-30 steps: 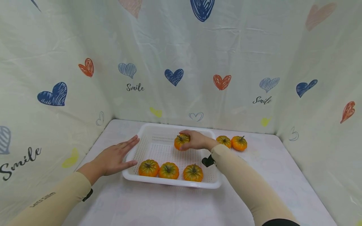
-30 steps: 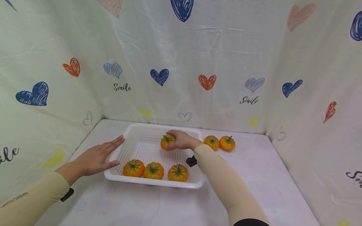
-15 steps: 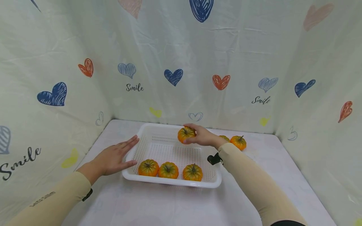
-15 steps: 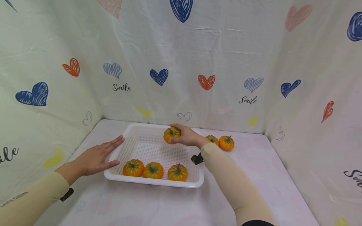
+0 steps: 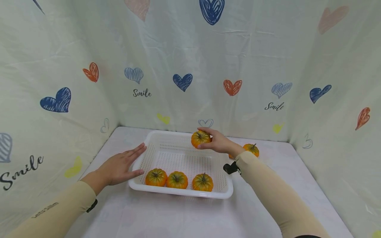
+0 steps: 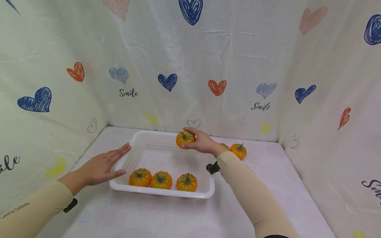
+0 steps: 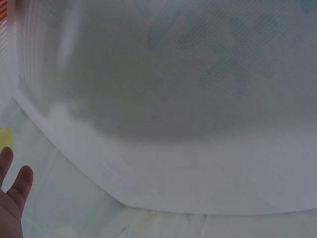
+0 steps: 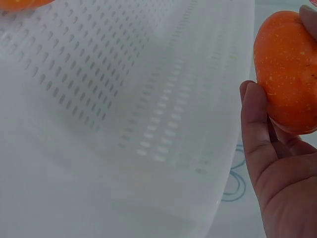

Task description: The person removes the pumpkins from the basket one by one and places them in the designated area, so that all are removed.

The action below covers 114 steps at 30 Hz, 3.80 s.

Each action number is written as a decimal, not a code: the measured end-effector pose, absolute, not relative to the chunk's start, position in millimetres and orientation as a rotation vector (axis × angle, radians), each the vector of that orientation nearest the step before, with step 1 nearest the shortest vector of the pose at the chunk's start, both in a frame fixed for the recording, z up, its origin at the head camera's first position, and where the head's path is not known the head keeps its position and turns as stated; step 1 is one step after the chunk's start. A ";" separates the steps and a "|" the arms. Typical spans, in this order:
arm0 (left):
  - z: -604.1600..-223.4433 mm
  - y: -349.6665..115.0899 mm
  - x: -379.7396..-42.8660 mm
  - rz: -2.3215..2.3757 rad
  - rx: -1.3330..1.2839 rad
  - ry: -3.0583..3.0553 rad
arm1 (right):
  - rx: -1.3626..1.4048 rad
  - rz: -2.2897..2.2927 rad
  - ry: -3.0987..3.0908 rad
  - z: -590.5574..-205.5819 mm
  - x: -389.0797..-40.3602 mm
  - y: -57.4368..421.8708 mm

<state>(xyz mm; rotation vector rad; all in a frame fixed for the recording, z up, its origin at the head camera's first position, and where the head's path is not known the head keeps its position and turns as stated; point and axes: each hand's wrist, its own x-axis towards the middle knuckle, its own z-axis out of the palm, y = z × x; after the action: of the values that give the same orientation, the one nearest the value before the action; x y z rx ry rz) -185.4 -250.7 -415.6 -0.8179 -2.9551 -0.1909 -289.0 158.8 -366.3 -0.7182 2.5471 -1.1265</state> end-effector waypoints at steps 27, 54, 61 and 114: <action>-414.8 -249.7 -183.9 -0.194 -0.794 -2.965 | -0.658 -1.160 2.688 -345.9 -276.9 224.1; -418.2 -251.3 -184.9 -0.189 -0.805 -2.955 | -0.421 -1.139 2.788 -348.3 -260.6 307.9; -418.1 -251.9 -185.5 -0.182 -0.811 -2.952 | -0.360 -1.140 2.796 -352.7 -257.5 328.2; -412.6 -248.9 -184.0 -0.173 -0.804 -2.978 | 0.153 -1.293 2.707 -416.8 -259.9 409.3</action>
<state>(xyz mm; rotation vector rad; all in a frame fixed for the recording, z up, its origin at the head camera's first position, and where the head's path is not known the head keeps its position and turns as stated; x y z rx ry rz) -184.0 -248.9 -412.6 -0.8044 -2.9777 -0.1733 -259.9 409.3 -416.8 0.1531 2.7068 -1.2927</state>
